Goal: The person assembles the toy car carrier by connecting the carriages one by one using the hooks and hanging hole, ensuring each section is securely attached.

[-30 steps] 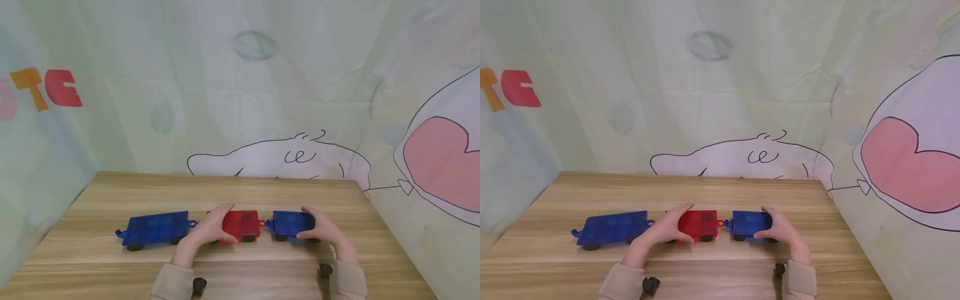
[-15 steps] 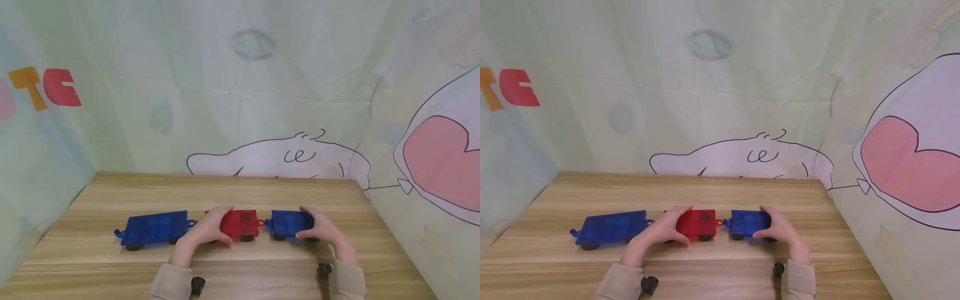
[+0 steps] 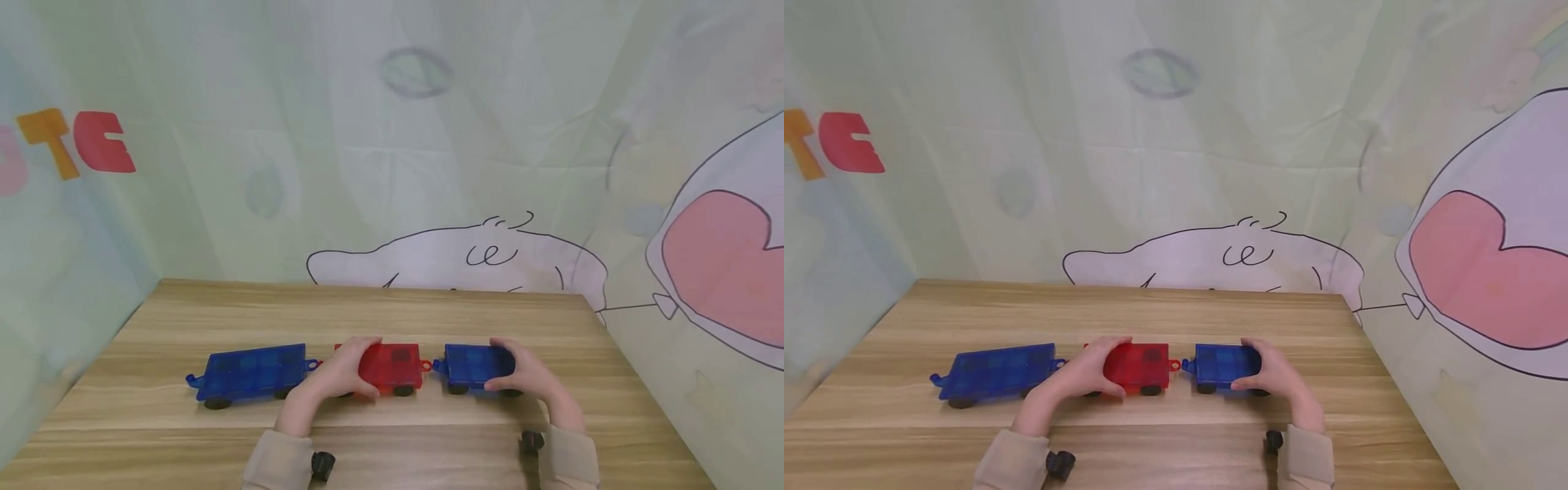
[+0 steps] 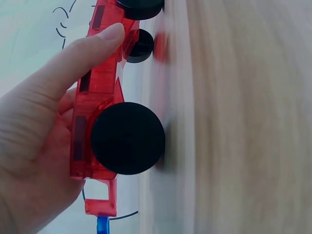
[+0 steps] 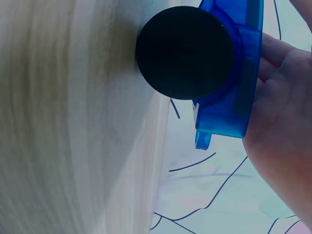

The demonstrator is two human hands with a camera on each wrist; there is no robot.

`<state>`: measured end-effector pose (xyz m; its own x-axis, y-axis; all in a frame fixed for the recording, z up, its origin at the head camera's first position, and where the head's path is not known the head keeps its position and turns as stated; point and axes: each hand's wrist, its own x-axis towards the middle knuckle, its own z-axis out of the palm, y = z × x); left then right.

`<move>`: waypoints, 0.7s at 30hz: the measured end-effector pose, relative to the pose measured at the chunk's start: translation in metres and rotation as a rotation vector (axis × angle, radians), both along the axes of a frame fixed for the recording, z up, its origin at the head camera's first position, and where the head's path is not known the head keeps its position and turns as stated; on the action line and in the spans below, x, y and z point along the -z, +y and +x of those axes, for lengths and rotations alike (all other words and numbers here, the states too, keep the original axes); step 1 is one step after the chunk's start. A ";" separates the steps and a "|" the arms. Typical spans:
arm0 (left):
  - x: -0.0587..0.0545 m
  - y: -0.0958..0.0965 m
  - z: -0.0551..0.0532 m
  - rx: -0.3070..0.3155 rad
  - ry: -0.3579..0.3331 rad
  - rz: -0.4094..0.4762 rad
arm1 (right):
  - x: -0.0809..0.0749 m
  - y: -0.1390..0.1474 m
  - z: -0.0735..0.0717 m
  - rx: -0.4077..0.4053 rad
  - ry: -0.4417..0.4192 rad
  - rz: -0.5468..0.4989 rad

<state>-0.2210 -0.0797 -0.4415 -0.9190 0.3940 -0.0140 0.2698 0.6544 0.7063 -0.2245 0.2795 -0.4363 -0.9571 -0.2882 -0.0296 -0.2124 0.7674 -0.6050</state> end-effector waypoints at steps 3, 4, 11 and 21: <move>0.000 -0.001 -0.001 0.004 0.003 0.003 | 0.000 0.000 0.000 0.001 0.003 -0.005; 0.000 -0.001 -0.001 0.006 0.006 0.003 | 0.000 0.000 0.001 0.001 0.005 -0.004; 0.001 -0.002 -0.001 0.012 0.018 0.005 | -0.001 -0.001 0.001 0.003 -0.005 -0.004; 0.001 -0.003 -0.002 0.005 0.011 0.013 | -0.002 -0.002 0.001 0.000 -0.012 -0.008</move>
<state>-0.2226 -0.0827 -0.4428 -0.9171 0.3987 0.0016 0.2812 0.6439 0.7116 -0.2230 0.2775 -0.4341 -0.9566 -0.2887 -0.0386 -0.2053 0.7623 -0.6138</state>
